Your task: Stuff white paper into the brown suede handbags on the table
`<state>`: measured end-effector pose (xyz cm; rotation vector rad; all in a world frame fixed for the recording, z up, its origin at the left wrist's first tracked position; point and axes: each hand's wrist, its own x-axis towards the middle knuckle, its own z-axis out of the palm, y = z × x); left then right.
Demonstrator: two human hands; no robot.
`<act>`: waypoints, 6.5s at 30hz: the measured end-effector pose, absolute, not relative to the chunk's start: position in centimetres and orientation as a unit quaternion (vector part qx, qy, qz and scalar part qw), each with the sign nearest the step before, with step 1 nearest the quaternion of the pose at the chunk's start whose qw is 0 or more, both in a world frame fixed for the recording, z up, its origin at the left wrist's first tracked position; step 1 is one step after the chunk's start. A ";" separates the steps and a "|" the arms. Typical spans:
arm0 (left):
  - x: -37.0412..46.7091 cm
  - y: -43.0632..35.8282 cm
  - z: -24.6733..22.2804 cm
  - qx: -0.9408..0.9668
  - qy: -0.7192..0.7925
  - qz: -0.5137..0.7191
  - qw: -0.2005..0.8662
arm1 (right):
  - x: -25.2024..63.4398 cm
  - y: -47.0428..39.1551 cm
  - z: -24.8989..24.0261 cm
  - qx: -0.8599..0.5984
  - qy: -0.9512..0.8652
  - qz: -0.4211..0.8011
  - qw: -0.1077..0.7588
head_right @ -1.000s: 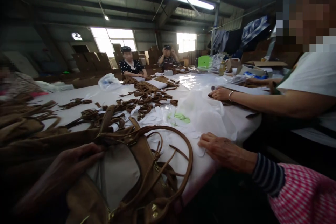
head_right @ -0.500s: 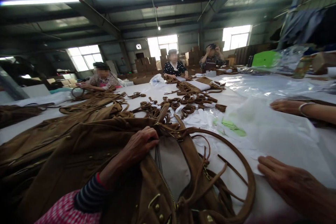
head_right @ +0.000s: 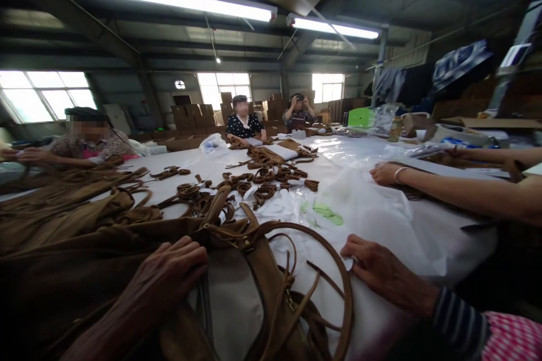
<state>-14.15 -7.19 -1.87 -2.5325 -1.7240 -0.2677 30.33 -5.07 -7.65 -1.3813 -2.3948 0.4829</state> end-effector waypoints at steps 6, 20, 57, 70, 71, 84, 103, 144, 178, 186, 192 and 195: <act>-14.0 -7.2 -1.4 -0.814 -0.571 -0.110 -0.012 | 31.2 -4.7 -10.4 -0.504 -0.813 0.162 0.244; -14.0 -8.0 -1.3 -0.792 -0.592 -0.145 -0.039 | 32.4 -4.5 -12.1 -0.561 -0.764 0.127 0.291; -15.2 -6.2 -1.7 -0.763 -0.621 -0.145 -0.106 | 27.4 1.3 -4.7 -0.522 -0.766 0.164 0.338; -15.5 -6.1 -2.0 -0.770 -0.610 -0.160 -0.102 | 23.1 -0.9 -4.6 -0.342 -0.929 0.062 0.128; -15.5 -6.0 -2.0 -0.769 -0.610 -0.159 -0.102 | 23.1 -1.1 -4.9 -0.336 -0.935 0.041 0.110; -15.2 -6.2 -1.6 -0.769 -0.611 -0.162 -0.100 | 23.6 -0.8 -7.3 -0.340 -0.932 -0.007 0.122; -14.9 -6.0 -1.7 -0.766 -0.609 -0.177 -0.100 | 29.0 -11.4 -4.2 -0.468 -0.763 0.379 0.234; -14.0 -7.1 -1.3 -0.754 -0.619 -0.193 -0.103 | 24.0 -3.1 -4.8 -0.484 -0.823 0.231 0.184; -14.1 -7.2 -1.5 -0.732 -0.634 -0.209 -0.138 | 9.6 14.4 -4.5 -0.494 -0.866 -0.076 0.023; -14.0 -7.3 -1.5 -0.727 -0.639 -0.213 -0.135 | 7.0 15.0 -4.1 -0.451 -0.891 -0.037 0.037; -14.2 -7.3 -1.6 -0.734 -0.631 -0.212 -0.136 | 4.5 15.2 -5.6 -0.446 -0.894 -0.043 -0.007; -14.2 -7.3 -1.6 -0.734 -0.630 -0.215 -0.135 | 4.6 15.2 -5.7 -0.449 -0.892 -0.052 -0.013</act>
